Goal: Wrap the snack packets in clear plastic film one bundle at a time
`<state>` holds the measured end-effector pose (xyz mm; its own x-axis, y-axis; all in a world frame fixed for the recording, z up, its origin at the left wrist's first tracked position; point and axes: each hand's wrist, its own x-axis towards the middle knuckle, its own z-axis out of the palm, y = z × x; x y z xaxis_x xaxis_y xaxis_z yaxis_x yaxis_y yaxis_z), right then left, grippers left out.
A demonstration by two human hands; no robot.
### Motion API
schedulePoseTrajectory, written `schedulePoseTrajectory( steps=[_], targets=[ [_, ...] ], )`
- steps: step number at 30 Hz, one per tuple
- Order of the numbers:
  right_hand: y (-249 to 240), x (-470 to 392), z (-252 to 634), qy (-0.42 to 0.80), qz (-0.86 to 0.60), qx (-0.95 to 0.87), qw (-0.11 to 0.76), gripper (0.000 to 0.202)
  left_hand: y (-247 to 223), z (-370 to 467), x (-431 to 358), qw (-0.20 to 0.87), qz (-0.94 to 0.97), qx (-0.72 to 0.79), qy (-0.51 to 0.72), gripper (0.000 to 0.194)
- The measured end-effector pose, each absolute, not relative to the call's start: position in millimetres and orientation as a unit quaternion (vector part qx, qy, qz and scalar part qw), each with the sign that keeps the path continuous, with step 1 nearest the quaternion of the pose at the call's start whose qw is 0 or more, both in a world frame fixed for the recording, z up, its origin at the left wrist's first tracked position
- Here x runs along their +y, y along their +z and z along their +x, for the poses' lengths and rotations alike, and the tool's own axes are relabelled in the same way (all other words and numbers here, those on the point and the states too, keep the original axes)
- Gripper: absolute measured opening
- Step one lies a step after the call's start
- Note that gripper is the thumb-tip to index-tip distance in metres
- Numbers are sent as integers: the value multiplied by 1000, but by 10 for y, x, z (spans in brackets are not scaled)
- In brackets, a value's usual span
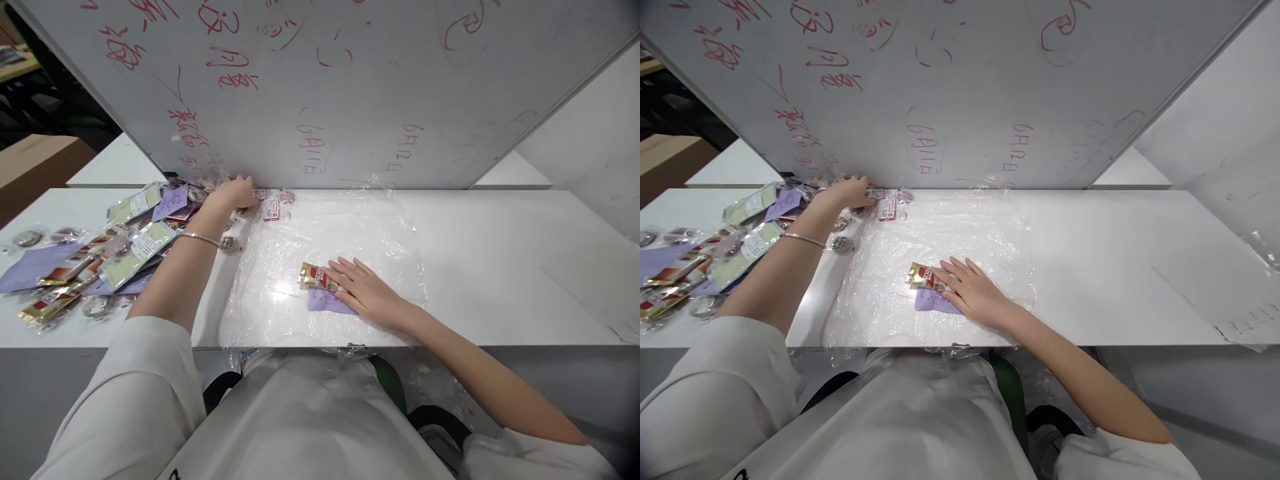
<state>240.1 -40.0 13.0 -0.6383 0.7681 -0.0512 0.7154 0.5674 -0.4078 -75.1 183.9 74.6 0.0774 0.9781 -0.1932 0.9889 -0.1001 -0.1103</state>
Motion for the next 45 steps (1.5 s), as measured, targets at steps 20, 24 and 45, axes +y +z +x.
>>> schedulePoseTrajectory(
  steps=[20, 24, 45],
  targets=[
    [65, -828, 3886, 20, -394, -910, 128, 50, 351, -1723, -161, 57, 934, 351, -45, 62],
    [7, -803, 3823, -22, -323, -928, 185, 52, 255, -1805, -203, -47, 971, 233, -2, 70],
    [96, -1194, 3663, 259, -509, -783, 246, 65, 289, -1256, -323, 222, 900, 336, 167, 29]
  ],
)
